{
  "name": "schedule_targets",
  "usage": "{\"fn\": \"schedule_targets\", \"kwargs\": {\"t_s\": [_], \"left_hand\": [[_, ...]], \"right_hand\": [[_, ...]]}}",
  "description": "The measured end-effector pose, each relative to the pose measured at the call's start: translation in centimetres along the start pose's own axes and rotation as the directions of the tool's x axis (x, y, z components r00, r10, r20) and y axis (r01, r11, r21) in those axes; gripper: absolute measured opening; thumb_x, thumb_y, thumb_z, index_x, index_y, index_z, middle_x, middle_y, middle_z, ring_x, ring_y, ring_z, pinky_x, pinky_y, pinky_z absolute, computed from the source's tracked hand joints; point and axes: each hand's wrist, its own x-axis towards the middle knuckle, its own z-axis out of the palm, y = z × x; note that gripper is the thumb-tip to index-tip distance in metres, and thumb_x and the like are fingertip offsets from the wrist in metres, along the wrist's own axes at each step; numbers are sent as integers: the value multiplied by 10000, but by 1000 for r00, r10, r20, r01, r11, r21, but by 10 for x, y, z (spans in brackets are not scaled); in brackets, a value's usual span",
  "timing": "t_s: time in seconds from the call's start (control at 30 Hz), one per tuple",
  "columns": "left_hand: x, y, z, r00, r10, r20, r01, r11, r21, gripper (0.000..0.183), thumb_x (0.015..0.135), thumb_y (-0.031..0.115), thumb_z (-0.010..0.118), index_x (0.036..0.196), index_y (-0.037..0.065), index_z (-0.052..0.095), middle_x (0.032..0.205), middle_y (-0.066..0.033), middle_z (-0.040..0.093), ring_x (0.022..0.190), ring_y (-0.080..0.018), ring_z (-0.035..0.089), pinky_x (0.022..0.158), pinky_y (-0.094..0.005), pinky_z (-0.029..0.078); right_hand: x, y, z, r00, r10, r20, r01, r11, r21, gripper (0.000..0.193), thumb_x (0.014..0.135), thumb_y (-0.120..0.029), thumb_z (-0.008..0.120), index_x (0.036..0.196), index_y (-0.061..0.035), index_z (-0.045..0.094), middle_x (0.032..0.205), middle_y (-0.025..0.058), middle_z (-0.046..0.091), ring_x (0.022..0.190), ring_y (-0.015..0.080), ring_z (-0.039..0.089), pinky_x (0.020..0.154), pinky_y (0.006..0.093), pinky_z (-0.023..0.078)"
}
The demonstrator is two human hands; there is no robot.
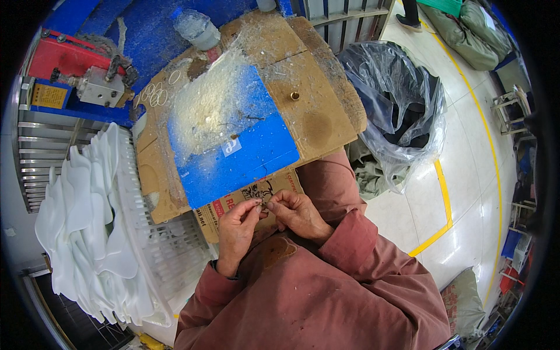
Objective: The person uses a small brush to clean a brass fitting, then inserts a thin wire into it and manipulates the assembly with both hands. The person repeatedly handles the fitting and wire, adjusting and repositioning them on the workbench.
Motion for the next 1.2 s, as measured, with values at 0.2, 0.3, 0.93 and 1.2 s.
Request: {"fn": "schedule_targets", "kwargs": {"t_s": [0.2, 0.3, 0.93, 1.2], "left_hand": [[0, -1, 1, 1000, -20, -4, 20, 1000, -16, 174, 953, 19, 636, 1103, -45, 695, 987, -97, 726, 856, -155, 720, 730, -256, 557], [0, -2, 1, 1000, 16, -4, -16, 1000, 7, 170, 958, 19, 630, 1100, -47, 696, 984, -93, 728, 860, -153, 719, 743, -255, 559], [-5, -6, 4, 909, 418, 0, -371, 807, 459, 163, 919, 25, 626, 1065, -8, 689, 955, -179, 705, 827, -327, 696, 717, -389, 555], [3, 5, -13, 970, 165, 178, -221, 901, 372, 170, 932, 49, 589, 1061, 0, 688, 950, -193, 705, 905, -361, 693, 727, -414, 559]], "right_hand": [[0, -2, 0, 1000, -13, 6, 13, 999, -45, 175, 1031, -203, 581, 1004, -31, 594, 691, -9, 579, 570, 56, 533, 534, 220, 439], [0, -1, 0, 1000, -20, -5, 20, 998, -64, 192, 1024, -210, 583, 996, -20, 596, 689, -11, 573, 574, 55, 525, 525, 226, 427], [-4, 5, 6, 998, -12, -55, 11, 999, -35, 155, 1013, -198, 594, 1020, -44, 585, 690, 35, 590, 582, 136, 578, 545, 274, 462], [-5, 4, 2, 878, -463, 126, 369, 485, -793, 110, 941, -83, 606, 1037, -30, 596, 751, 210, 600, 703, 353, 665, 613, 401, 511]]}}
